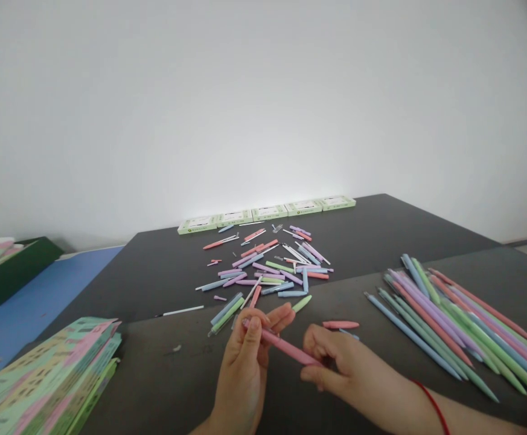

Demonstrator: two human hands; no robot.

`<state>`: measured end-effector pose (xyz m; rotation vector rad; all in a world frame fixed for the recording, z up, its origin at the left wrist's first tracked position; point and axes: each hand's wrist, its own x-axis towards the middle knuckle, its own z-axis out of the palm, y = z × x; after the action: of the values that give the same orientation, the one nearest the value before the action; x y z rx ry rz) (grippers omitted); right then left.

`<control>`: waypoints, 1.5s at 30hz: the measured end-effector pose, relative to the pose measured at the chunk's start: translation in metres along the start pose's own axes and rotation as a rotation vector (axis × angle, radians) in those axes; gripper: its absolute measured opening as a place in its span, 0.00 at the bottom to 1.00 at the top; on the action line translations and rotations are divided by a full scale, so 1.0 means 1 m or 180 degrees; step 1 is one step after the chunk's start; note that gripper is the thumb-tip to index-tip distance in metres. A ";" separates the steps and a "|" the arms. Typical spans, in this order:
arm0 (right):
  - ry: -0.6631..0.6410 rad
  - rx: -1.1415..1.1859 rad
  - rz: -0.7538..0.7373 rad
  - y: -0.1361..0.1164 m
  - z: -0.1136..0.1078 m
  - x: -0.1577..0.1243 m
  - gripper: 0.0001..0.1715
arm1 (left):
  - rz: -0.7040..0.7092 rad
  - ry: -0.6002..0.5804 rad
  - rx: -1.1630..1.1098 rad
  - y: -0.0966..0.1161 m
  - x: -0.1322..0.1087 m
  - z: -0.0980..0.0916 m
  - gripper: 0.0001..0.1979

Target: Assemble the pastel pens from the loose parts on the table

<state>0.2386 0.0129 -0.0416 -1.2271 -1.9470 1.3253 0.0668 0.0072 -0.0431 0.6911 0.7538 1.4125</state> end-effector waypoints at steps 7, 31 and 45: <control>-0.1024 0.2072 0.0529 0.005 0.011 0.001 0.25 | -0.0048 -0.0068 -0.0011 0.002 0.002 -0.002 0.09; -0.1033 0.3100 0.0772 0.009 0.015 0.001 0.29 | 0.0174 -0.0157 -0.0244 0.015 0.006 0.003 0.10; -0.0363 0.0755 -0.0018 0.014 0.008 0.000 0.18 | 0.0042 -0.0196 -0.0108 0.011 0.005 -0.002 0.11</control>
<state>0.2380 0.0110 -0.0576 -1.0513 -1.8030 1.6021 0.0589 0.0122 -0.0353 0.7112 0.6768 1.4068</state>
